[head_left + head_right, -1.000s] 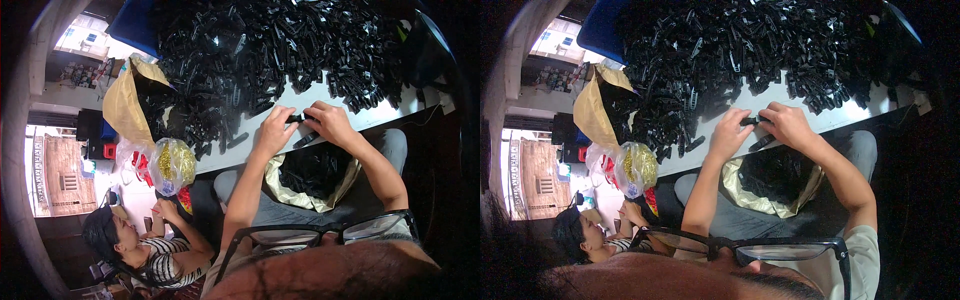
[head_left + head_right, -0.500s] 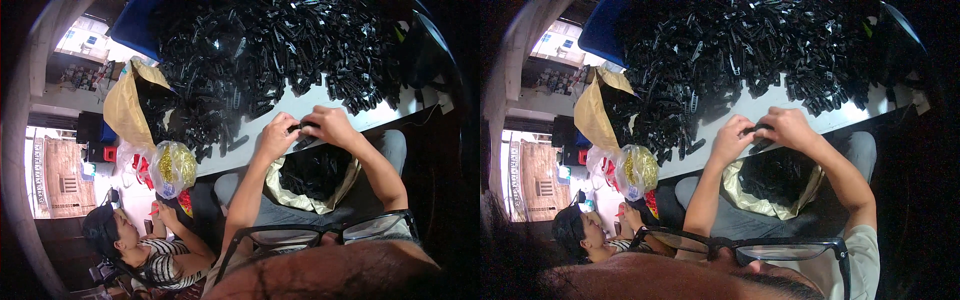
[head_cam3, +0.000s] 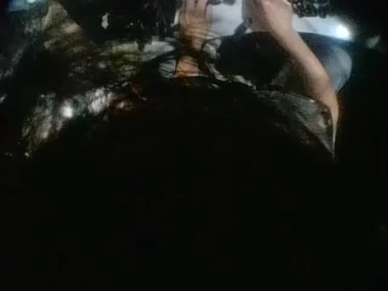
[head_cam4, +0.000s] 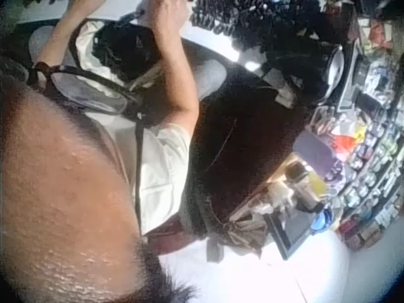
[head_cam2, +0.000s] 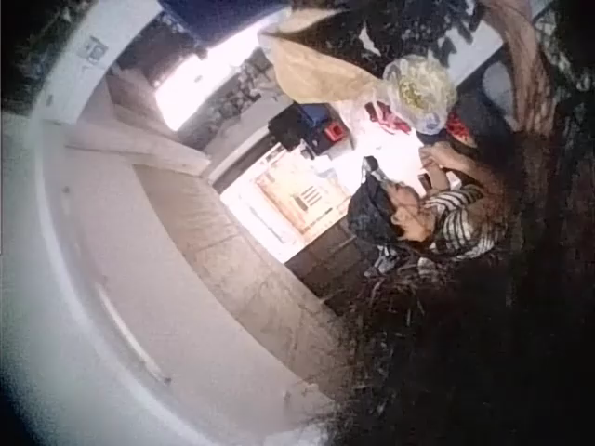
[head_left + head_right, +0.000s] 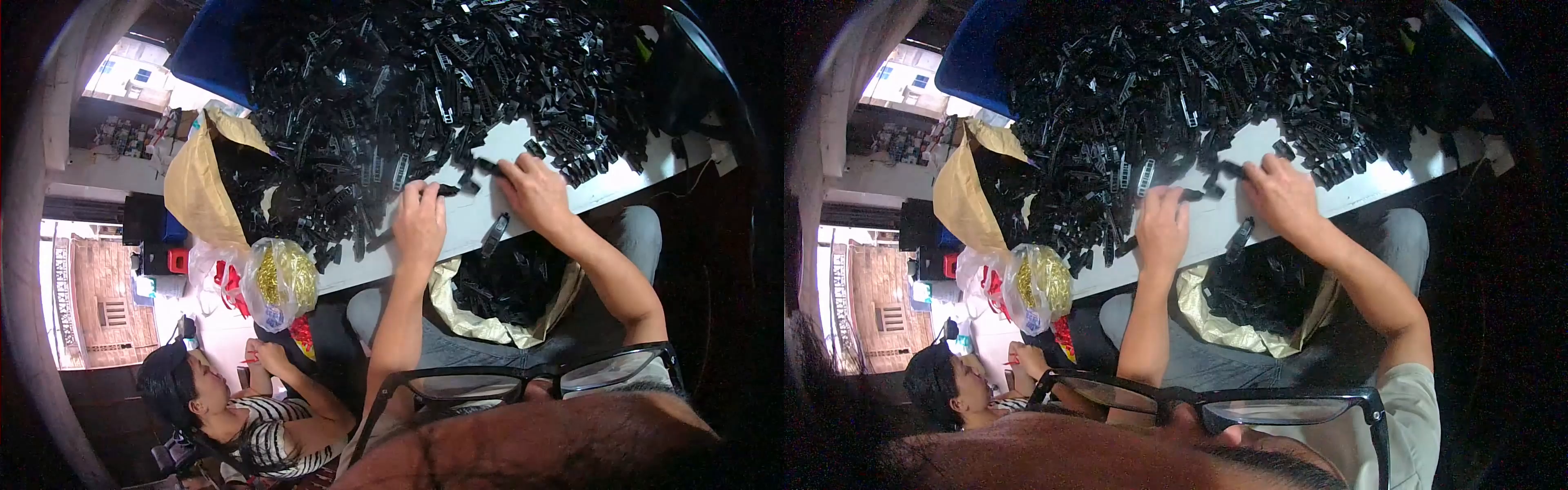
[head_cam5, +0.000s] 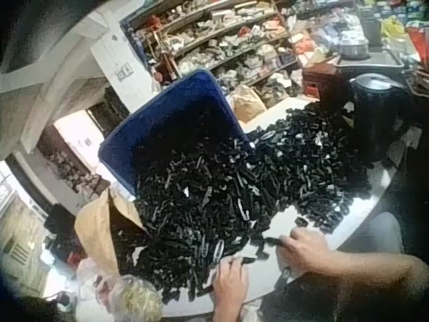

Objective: The person assembles small plastic components by hand, empties more parts onto the table from a container, and places the assembled pieces into a bag.

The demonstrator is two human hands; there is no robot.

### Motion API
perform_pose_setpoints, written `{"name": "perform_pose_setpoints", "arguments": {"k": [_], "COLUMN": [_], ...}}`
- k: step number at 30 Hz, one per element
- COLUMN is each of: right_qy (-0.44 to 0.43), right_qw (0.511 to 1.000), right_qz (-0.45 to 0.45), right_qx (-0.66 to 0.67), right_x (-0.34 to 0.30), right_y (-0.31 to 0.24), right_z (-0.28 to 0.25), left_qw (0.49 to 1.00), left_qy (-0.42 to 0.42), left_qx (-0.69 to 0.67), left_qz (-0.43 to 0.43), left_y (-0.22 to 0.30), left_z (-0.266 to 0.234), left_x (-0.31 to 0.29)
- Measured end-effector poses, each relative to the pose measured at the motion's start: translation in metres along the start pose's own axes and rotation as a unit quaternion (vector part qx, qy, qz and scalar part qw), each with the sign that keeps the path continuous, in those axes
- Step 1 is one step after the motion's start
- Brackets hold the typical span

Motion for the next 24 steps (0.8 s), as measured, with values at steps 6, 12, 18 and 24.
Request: {"name": "perform_pose_setpoints", "arguments": {"k": [6, 12, 18, 24], "right_qy": [-0.003, 0.065, -0.031, -0.038], "right_qw": [0.998, 0.995, 0.991, 0.996], "right_qz": [-0.031, 0.013, -0.065, -0.059], "right_qx": [0.048, 0.069, 0.116, 0.051], "right_x": [0.001, -0.007, -0.016, -0.010], "right_y": [0.000, 0.004, -0.027, -0.028], "right_z": [0.007, -0.021, 0.004, -0.001], "left_qw": [0.995, 0.985, 0.977, 0.959], "left_qy": [-0.057, -0.127, -0.097, -0.142], "left_qx": [-0.080, -0.114, -0.188, -0.246], "left_qz": [0.009, 0.005, 0.008, -0.009], "left_y": [0.019, 0.016, 0.024, 0.019], "left_z": [0.005, 0.005, 0.007, 0.011], "left_x": [0.000, -0.003, -0.004, -0.006]}}
Point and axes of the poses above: each hand's wrist, its own x-axis towards the middle knuckle, its own z-axis out of the palm, y = z × x, the point moved 9 cm from there along x, towards the middle knuckle, and after that the axes turned 9 degrees about -y, right-handed, at the moved point
